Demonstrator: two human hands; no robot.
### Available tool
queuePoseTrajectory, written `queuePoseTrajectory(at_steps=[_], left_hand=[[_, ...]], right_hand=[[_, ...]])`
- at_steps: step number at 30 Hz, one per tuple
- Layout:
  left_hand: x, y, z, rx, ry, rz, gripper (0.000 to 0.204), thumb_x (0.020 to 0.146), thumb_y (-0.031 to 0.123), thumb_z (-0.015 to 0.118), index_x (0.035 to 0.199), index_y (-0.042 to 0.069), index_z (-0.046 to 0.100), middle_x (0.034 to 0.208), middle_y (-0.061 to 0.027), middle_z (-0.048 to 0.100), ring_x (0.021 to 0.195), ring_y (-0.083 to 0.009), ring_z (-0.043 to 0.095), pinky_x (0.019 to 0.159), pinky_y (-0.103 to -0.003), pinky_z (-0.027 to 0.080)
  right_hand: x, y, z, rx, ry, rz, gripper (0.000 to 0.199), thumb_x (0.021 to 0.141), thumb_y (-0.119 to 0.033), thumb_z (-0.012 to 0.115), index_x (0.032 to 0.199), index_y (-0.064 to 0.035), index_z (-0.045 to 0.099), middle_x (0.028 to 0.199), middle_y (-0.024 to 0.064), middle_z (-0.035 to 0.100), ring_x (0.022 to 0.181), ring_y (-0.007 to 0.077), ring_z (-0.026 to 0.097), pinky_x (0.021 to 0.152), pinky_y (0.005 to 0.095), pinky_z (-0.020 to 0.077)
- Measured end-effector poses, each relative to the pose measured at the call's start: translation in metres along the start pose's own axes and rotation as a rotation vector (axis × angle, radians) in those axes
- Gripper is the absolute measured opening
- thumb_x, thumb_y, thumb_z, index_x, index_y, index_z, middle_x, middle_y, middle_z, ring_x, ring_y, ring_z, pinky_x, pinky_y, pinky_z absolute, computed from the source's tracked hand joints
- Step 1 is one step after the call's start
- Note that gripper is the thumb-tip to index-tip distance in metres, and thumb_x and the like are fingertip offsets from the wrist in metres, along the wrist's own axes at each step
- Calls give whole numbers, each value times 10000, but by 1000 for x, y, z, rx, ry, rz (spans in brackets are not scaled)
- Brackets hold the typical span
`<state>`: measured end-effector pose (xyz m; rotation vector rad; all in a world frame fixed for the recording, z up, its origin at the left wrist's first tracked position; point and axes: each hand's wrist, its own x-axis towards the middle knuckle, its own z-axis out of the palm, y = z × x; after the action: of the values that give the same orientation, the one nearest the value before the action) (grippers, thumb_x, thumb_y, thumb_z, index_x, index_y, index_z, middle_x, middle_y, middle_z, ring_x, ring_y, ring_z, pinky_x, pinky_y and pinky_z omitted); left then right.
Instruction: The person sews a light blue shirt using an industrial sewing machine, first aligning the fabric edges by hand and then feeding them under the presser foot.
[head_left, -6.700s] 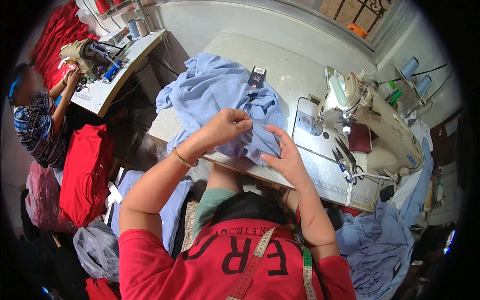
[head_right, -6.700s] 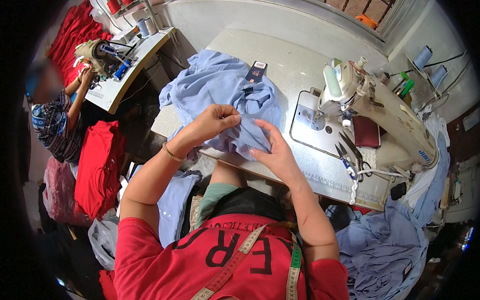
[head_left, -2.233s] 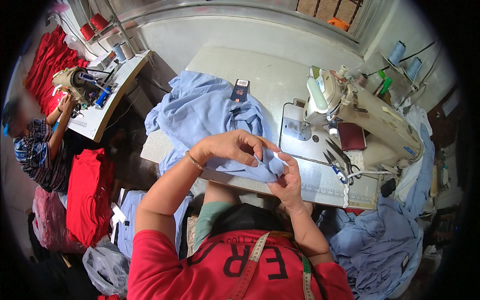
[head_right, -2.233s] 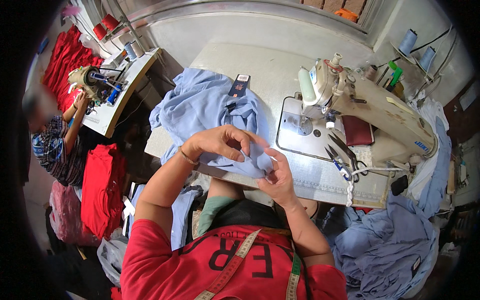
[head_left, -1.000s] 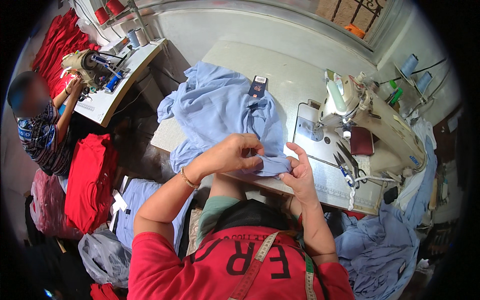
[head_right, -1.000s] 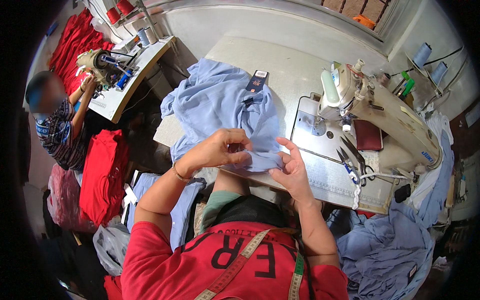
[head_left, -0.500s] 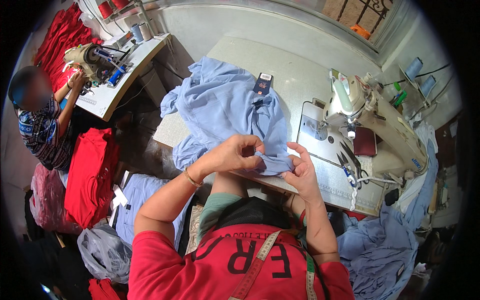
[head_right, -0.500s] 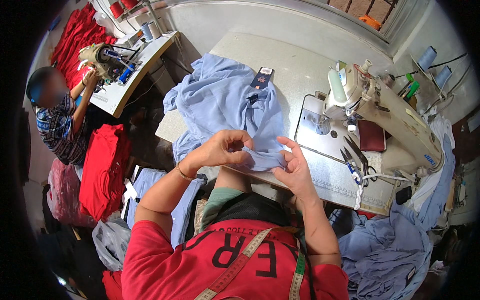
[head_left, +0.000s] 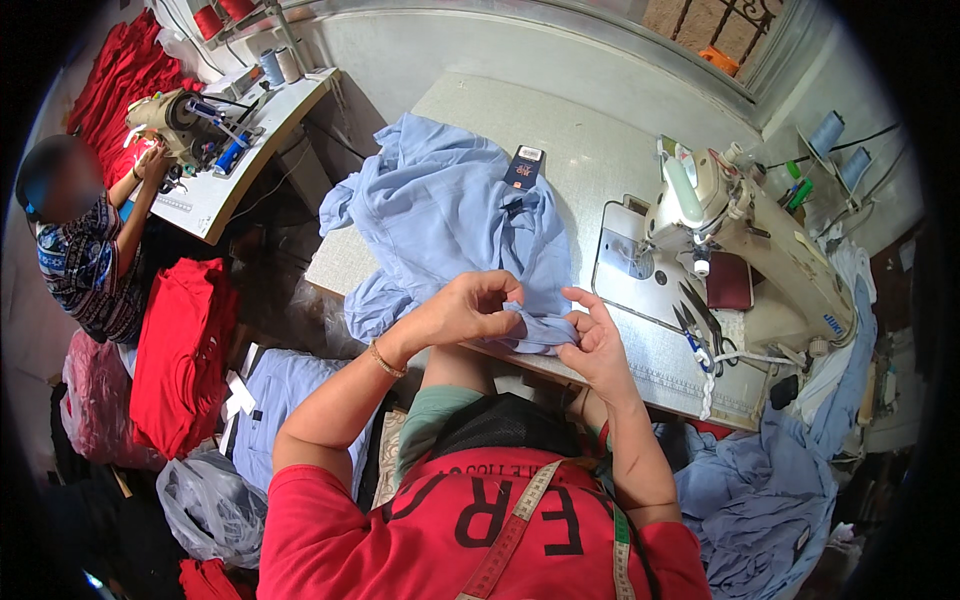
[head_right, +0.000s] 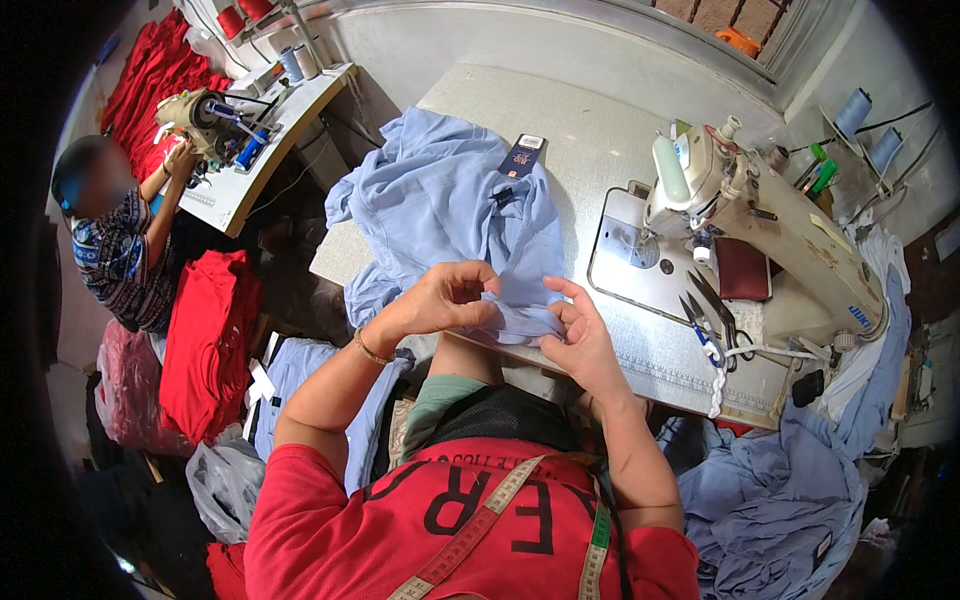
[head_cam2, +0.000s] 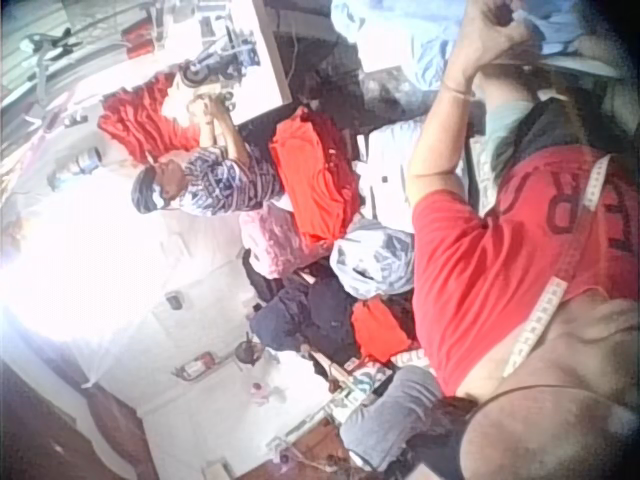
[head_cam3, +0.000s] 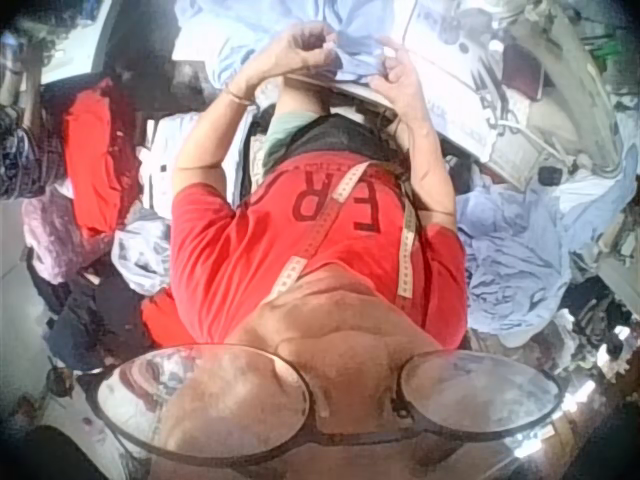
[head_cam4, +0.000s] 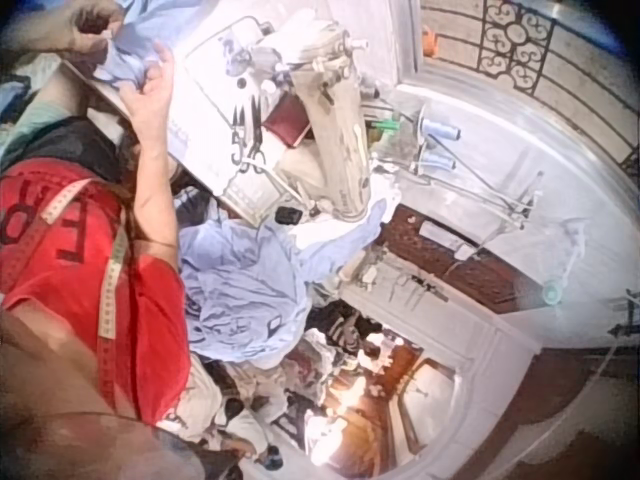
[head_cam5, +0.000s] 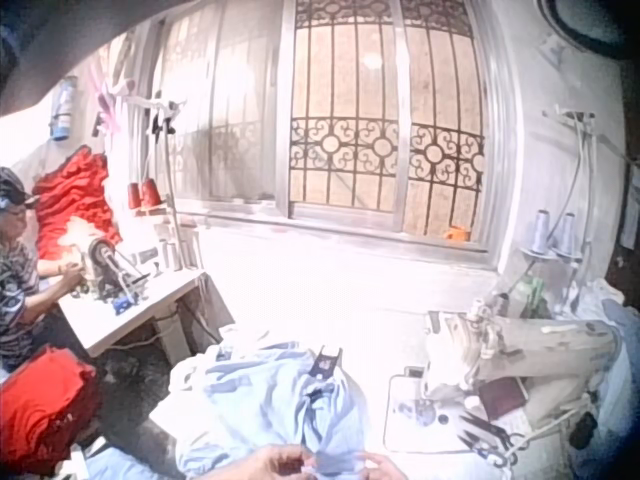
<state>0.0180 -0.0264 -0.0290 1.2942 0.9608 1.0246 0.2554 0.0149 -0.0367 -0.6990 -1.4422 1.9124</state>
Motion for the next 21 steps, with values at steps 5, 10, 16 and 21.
queuePoseTrajectory(at_steps=[5, 10, 16, 21], left_hand=[[0, 3, 0, -3, -2, -25, 146, 867, 58, 670, 976, 15, 583, 837, 30, 606, 776, -33, 553, 672, -201, 453], [0, 2, 1, -54, 6, -28, 140, 863, 34, 676, 985, 17, 609, 826, 55, 570, 761, -16, 523, 665, -189, 433], [0, -4, -2, -61, 6, -40, 120, 879, 37, 662, 993, 6, 639, 855, 28, 609, 791, -35, 564, 703, -200, 460], [-4, -1, 0, -70, 37, -5, 116, 880, 34, 659, 989, 0, 640, 862, 37, 589, 805, -49, 581, 704, -213, 471]], right_hand=[[1, 1, -2, -10, -1, 19, 685, 766, 149, 546, 1398, -39, 361, 975, 58, 600, 890, 97, 575, 808, 215, 438], [2, -1, 1, -21, 1, 31, 690, 758, 155, 539, 1398, -34, 362, 973, 52, 597, 889, 95, 572, 808, 214, 435], [3, 3, -2, -11, -12, 37, 701, 762, 159, 549, 1407, -32, 350, 984, 54, 593, 909, 98, 572, 807, 213, 434], [3, 0, 3, -43, 4, 30, 750, 770, 151, 560, 1448, -58, 317, 974, 47, 592, 899, 100, 573, 807, 214, 433]])
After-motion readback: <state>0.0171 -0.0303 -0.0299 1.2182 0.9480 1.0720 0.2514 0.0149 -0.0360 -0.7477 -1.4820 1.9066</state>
